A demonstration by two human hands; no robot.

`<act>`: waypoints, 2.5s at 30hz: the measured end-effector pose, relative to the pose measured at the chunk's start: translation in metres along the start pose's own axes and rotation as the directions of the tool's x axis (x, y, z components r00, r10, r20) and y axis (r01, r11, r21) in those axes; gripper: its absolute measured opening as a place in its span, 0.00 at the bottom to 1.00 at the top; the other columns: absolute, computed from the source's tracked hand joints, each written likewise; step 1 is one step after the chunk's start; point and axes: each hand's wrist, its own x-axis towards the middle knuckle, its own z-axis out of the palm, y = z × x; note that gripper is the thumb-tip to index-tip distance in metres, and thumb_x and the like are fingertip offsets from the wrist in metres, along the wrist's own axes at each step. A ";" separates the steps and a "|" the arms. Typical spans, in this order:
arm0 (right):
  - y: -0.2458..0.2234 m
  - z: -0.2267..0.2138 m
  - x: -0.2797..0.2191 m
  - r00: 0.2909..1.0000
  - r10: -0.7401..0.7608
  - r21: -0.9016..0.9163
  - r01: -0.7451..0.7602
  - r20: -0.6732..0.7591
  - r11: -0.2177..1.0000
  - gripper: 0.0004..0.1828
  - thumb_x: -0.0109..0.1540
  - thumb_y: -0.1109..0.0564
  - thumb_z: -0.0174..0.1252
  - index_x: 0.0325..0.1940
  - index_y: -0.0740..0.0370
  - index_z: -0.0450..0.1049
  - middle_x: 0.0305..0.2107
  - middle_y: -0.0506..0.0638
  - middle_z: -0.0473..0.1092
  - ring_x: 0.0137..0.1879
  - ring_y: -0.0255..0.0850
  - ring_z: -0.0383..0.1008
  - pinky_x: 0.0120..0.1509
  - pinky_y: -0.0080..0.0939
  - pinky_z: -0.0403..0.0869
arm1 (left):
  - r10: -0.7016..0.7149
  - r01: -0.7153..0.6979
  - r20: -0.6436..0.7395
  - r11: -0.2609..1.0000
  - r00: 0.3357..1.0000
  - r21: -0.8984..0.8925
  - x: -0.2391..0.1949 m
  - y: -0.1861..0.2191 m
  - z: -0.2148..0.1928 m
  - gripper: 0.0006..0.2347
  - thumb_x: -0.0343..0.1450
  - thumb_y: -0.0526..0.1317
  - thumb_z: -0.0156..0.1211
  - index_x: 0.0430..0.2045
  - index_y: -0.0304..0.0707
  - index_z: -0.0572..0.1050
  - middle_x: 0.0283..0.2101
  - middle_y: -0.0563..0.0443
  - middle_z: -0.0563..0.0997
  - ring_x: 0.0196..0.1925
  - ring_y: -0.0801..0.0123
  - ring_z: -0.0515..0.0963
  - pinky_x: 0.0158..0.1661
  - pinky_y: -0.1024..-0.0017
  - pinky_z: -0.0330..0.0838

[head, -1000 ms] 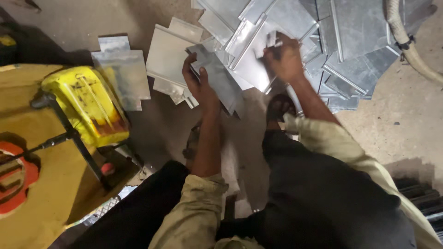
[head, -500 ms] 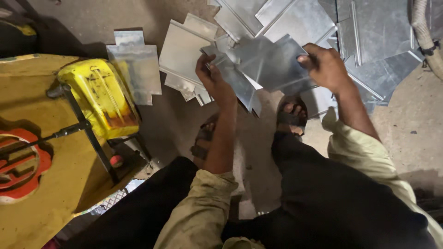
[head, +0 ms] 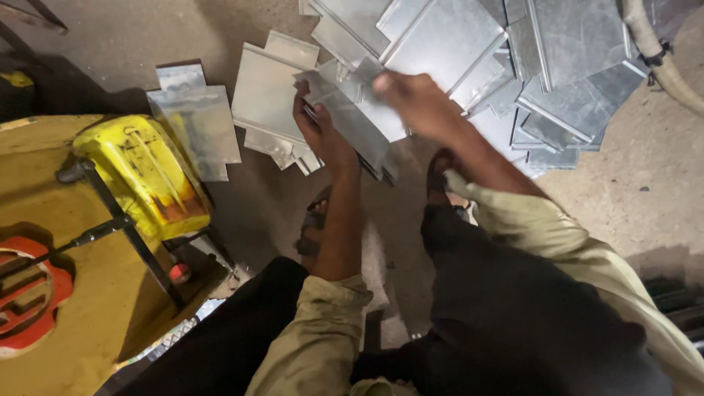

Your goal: The person gathers various metal sheets from the floor, stacks them into a neat pile by hand, and then carries the stack across the floor to place it near a metal base.

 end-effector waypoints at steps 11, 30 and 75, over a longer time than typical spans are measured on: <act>0.181 -0.113 0.074 0.948 0.037 -0.435 -0.180 -0.317 0.882 0.48 0.57 0.40 0.76 0.68 0.66 0.59 0.54 0.67 0.69 0.59 0.60 0.70 0.64 0.55 0.69 | -0.047 0.043 -0.049 0.997 0.998 -0.070 0.005 -0.027 -0.003 0.13 0.81 0.38 0.48 0.58 0.31 0.67 0.59 0.46 0.73 0.62 0.63 0.69 0.66 0.64 0.59; 0.096 -0.012 -0.002 1.000 0.015 0.302 -0.012 -0.009 0.953 0.30 0.74 0.35 0.38 0.56 0.61 0.75 0.42 0.54 0.78 0.40 0.37 0.77 0.45 0.38 0.79 | -0.099 0.096 -0.015 0.985 0.995 -0.144 0.001 -0.011 0.004 0.19 0.75 0.33 0.56 0.62 0.33 0.64 0.66 0.43 0.68 0.69 0.55 0.66 0.69 0.59 0.60; 0.195 -0.042 -0.108 0.886 -0.413 -0.782 0.098 -0.213 0.615 0.11 0.53 0.54 0.70 0.40 0.53 0.83 0.48 0.51 0.75 0.56 0.52 0.73 0.57 0.56 0.72 | -0.013 0.012 0.047 1.000 0.999 0.011 0.010 -0.022 0.013 0.12 0.77 0.27 0.48 0.56 0.29 0.65 0.62 0.40 0.69 0.72 0.56 0.61 0.73 0.59 0.48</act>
